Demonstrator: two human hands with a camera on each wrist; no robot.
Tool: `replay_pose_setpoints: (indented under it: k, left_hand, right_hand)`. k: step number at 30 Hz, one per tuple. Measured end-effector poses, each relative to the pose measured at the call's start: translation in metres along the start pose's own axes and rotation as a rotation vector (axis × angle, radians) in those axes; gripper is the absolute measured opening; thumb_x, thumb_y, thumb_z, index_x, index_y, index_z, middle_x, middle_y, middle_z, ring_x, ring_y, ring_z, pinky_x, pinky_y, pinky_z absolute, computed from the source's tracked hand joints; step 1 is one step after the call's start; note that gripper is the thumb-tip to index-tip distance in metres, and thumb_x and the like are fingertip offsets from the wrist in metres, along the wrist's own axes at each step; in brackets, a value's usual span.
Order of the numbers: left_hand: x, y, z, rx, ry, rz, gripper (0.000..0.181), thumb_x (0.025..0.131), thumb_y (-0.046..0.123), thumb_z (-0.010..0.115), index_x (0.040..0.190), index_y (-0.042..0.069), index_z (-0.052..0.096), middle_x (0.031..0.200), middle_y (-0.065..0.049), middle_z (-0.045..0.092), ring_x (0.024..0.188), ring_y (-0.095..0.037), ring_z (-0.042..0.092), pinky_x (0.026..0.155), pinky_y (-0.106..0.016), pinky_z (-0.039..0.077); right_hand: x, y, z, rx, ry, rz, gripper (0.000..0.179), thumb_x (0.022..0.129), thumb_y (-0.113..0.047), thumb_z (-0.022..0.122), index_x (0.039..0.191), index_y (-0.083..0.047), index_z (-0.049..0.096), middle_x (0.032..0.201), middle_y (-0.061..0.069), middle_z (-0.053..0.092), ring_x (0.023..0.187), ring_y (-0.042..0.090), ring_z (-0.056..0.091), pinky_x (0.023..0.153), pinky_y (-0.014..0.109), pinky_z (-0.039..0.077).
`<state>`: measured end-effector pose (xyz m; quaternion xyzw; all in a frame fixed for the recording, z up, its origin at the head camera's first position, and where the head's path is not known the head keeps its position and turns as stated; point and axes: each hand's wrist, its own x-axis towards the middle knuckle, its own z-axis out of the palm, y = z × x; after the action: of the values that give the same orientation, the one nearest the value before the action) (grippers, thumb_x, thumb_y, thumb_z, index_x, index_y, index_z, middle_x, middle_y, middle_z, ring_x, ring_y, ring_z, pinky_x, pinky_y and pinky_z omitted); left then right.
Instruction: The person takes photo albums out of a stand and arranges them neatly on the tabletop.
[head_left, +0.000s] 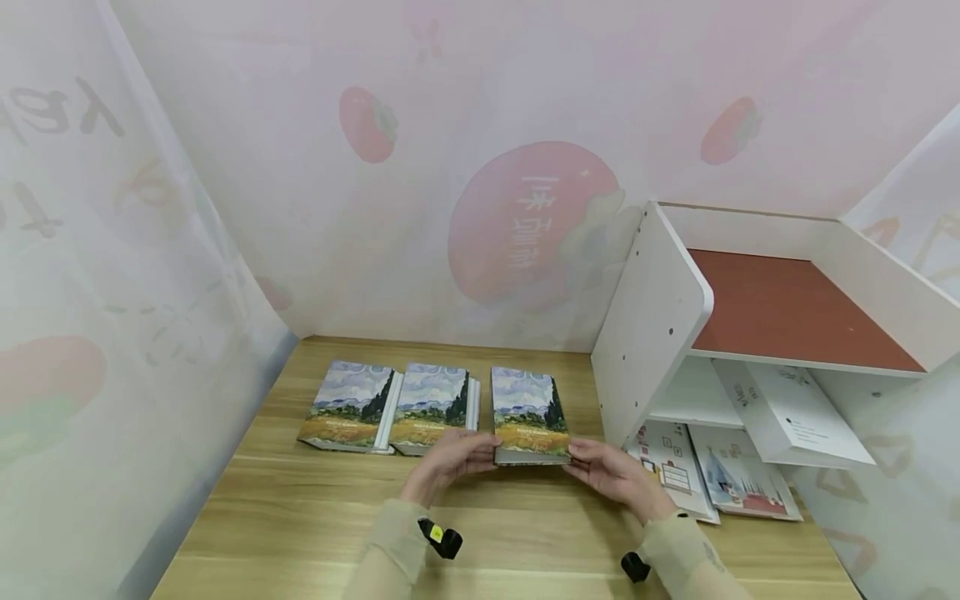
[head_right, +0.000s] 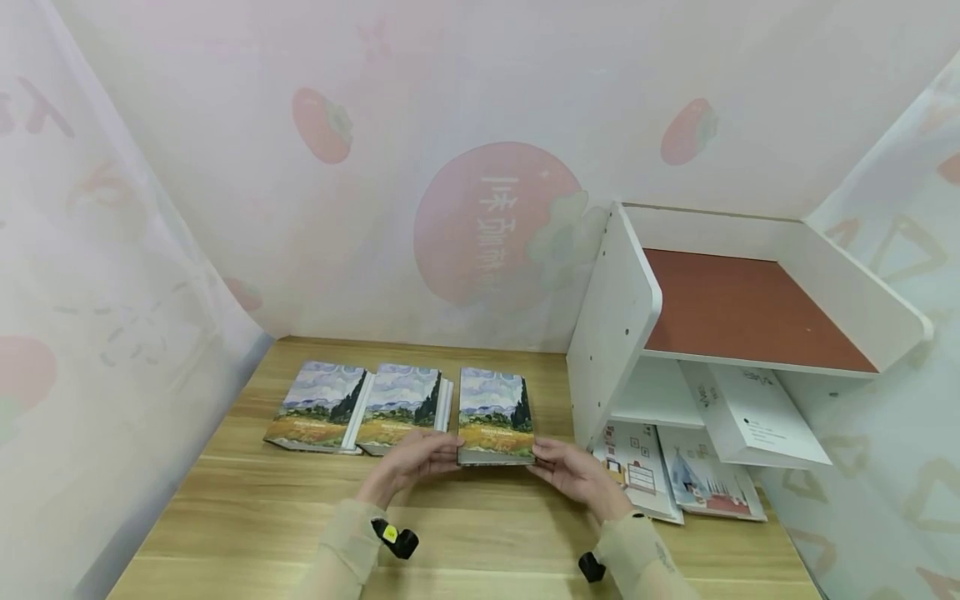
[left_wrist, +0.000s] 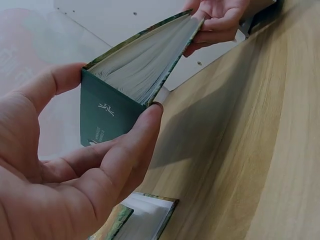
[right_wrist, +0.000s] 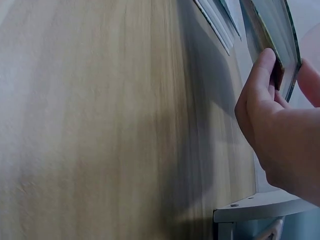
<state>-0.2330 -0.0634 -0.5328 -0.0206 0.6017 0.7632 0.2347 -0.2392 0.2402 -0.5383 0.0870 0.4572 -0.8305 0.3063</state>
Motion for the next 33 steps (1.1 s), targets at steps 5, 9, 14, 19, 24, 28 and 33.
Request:
replay_pose_setpoints:
  k: [5,9,14,19,24,28,33]
  left_hand:
    - [0.007,0.008,-0.003,0.011,-0.017,-0.012,0.036,0.088,0.015,0.074,0.110,-0.012,0.066,0.099,-0.019,0.065,0.084,-0.024,0.067,0.090,-0.046,0.054]
    - [0.011,0.015,-0.005,0.046,-0.034,-0.022,0.034,0.087,0.015,0.075,0.108,-0.010,0.068,0.098,-0.018,0.065,0.084,-0.024,0.067,0.090,-0.046,0.054]
    - [0.017,0.020,-0.007,0.072,-0.047,-0.060,0.036,0.086,0.014,0.076,0.110,-0.011,0.067,0.102,-0.019,0.066,0.088,-0.026,0.068,0.092,-0.048,0.053]
    - [0.022,0.020,-0.013,0.071,-0.051,-0.098,0.045,0.085,0.015,0.078,0.117,-0.011,0.062,0.111,-0.021,0.063,0.093,-0.027,0.067,0.092,-0.046,0.054]
    - [0.027,0.015,-0.020,0.008,-0.072,-0.119,0.045,0.085,0.012,0.078,0.120,-0.012,0.060,0.109,-0.021,0.064,0.092,-0.027,0.067,0.089,-0.045,0.055]
    - [0.030,0.012,-0.025,-0.038,-0.074,-0.142,0.039,0.087,0.010,0.076,0.117,-0.011,0.062,0.104,-0.020,0.063,0.089,-0.027,0.067,0.089,-0.045,0.055]
    - [0.035,0.011,-0.026,-0.051,-0.059,-0.157,0.040,0.088,0.010,0.075,0.118,-0.011,0.061,0.107,-0.021,0.059,0.090,-0.027,0.065,0.089,-0.044,0.055]
  right_hand:
    - [0.006,-0.006,0.002,0.029,0.034,0.029,0.063,0.099,0.008,0.048,0.151,0.012,0.011,0.137,0.025,0.044,0.107,0.022,0.063,0.111,0.045,0.034]
    - [0.011,-0.008,0.003,0.022,0.047,0.038,0.064,0.100,0.008,0.047,0.152,0.010,0.010,0.128,0.019,0.051,0.104,0.020,0.063,0.111,0.045,0.036]
    - [0.015,-0.010,0.002,0.000,0.053,0.032,0.063,0.100,0.009,0.047,0.151,0.012,0.011,0.144,0.030,0.035,0.105,0.021,0.064,0.110,0.045,0.037]
    - [0.017,-0.009,0.000,0.001,0.043,0.035,0.062,0.100,0.009,0.047,0.151,0.013,0.011,0.147,0.033,0.030,0.107,0.023,0.063,0.109,0.045,0.038]
    - [0.019,-0.007,-0.003,0.004,0.014,0.038,0.062,0.100,0.009,0.047,0.149,0.015,0.009,0.125,0.021,0.052,0.105,0.021,0.063,0.109,0.045,0.037]
    - [0.023,-0.005,-0.003,0.023,0.014,0.041,0.060,0.099,0.010,0.048,0.148,0.017,0.013,0.115,0.017,0.058,0.103,0.021,0.064,0.108,0.045,0.039]
    - [0.026,-0.006,-0.002,0.041,0.047,0.037,0.054,0.098,0.010,0.049,0.144,0.018,0.023,0.107,0.015,0.062,0.100,0.021,0.065,0.107,0.044,0.040]
